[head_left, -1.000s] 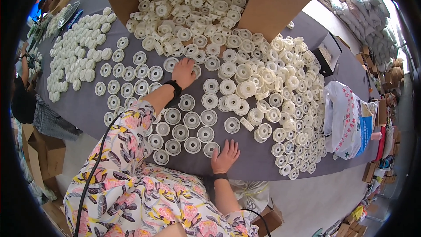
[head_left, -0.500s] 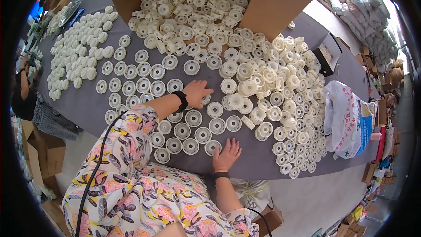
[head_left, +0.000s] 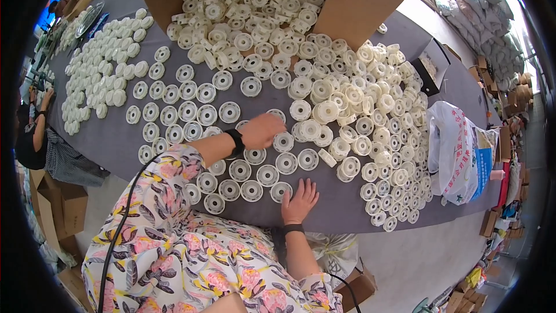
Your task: Sorting and arranging small white plastic wheel-like components from a box onto a table surface.
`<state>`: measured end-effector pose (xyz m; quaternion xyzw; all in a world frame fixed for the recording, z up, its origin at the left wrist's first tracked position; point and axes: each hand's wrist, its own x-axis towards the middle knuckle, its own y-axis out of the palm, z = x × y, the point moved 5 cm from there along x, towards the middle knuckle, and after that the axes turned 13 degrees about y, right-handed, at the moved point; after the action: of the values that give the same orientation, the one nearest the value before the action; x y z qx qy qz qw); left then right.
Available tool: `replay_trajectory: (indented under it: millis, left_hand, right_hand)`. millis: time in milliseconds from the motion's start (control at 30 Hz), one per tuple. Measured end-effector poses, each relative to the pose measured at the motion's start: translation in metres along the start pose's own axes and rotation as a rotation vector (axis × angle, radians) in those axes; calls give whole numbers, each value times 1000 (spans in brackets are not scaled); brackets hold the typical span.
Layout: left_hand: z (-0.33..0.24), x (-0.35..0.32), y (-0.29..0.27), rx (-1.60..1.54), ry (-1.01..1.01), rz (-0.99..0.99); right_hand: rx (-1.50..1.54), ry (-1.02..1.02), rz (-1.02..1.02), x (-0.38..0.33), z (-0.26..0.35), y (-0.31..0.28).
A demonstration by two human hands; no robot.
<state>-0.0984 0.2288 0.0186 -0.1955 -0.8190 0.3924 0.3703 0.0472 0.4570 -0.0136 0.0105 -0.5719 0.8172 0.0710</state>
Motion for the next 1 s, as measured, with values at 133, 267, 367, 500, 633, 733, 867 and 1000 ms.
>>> replay_trajectory:
  millis: [133, 267, 367, 500, 633, 733, 867, 1000]
  left_hand:
    - [-37, 21, 33, -12, 50, 254]
    - [-40, 19, 20, 72, -120, 395]
    - [-27, 11, 6, -85, -253, 226]
    - [-15, 3, 7, -581, -474, -88]
    - [-23, -3, 2, -186, -276, 115]
    - [-14, -13, -5, -26, -223, 52]
    - [12, -28, -4, 156, -259, 152]
    - [20, -33, -5, -44, -352, 72]
  right_hand:
    - [-13, 15, 1, 0, -4, 0]
    - [-2, 7, -12, -1, -4, 0]
    - [1, 13, -4, 0, -2, 0]
    - [10, -1, -4, 0, 0, -2]
    - [5, 13, 22, 0, -2, 0]
    - [79, 16, 23, 1, -3, -1]
    - [188, 33, 39, 2, -9, -2]
    - [245, 32, 41, 14, -2, -6]
